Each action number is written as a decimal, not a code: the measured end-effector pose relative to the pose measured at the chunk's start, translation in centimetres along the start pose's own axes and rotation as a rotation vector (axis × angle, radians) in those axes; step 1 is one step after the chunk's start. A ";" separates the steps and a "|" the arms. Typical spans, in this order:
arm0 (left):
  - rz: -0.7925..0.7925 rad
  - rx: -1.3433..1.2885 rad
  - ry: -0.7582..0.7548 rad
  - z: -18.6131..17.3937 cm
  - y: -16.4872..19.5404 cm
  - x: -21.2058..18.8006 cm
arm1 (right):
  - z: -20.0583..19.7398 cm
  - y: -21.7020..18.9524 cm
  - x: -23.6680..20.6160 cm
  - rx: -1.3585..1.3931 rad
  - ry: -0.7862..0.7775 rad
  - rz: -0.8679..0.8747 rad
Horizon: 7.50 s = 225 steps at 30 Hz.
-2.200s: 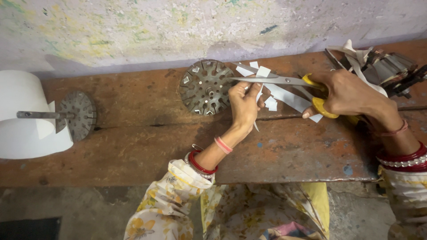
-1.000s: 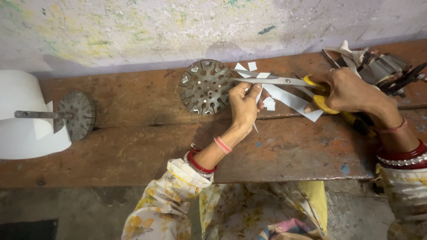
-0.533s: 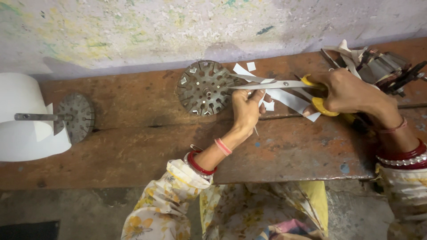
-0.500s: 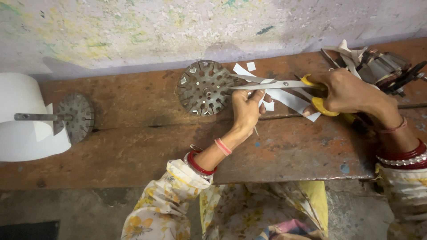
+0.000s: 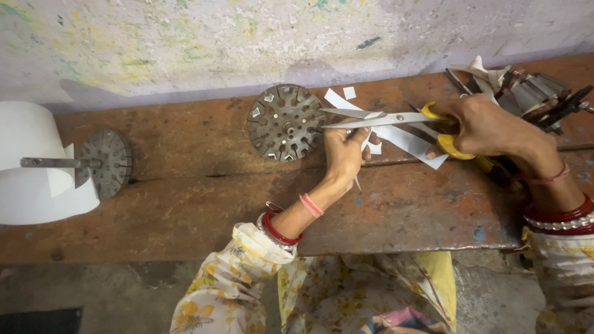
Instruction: The person uses yellow-handled scissors to cut a white paper strip into small rectangular pieces. They then fold each piece and place them into the slots of a perforated metal disc on the table.
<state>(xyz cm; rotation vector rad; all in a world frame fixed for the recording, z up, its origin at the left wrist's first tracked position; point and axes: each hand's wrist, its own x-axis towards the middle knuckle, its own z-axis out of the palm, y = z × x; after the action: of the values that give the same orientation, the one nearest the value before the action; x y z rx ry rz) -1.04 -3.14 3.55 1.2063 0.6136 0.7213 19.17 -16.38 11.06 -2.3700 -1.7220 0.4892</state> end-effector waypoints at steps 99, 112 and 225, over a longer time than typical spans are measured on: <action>0.170 -0.121 0.058 -0.9 -1.3 1.5 | 0.7 -1.1 -0.2 0.032 0.045 -0.132; 0.150 -0.181 0.068 -0.7 -2.2 1.5 | 0.2 -1.4 -0.7 0.119 0.086 -0.164; 0.233 -0.083 0.054 -1.1 -0.1 1.7 | 1.3 0.2 0.1 0.103 0.176 -0.182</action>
<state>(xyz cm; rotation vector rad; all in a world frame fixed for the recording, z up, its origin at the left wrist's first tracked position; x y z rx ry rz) -0.80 -1.23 3.06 1.1959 0.4868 0.9686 18.90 -16.46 9.82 -2.0928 -1.7656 0.3228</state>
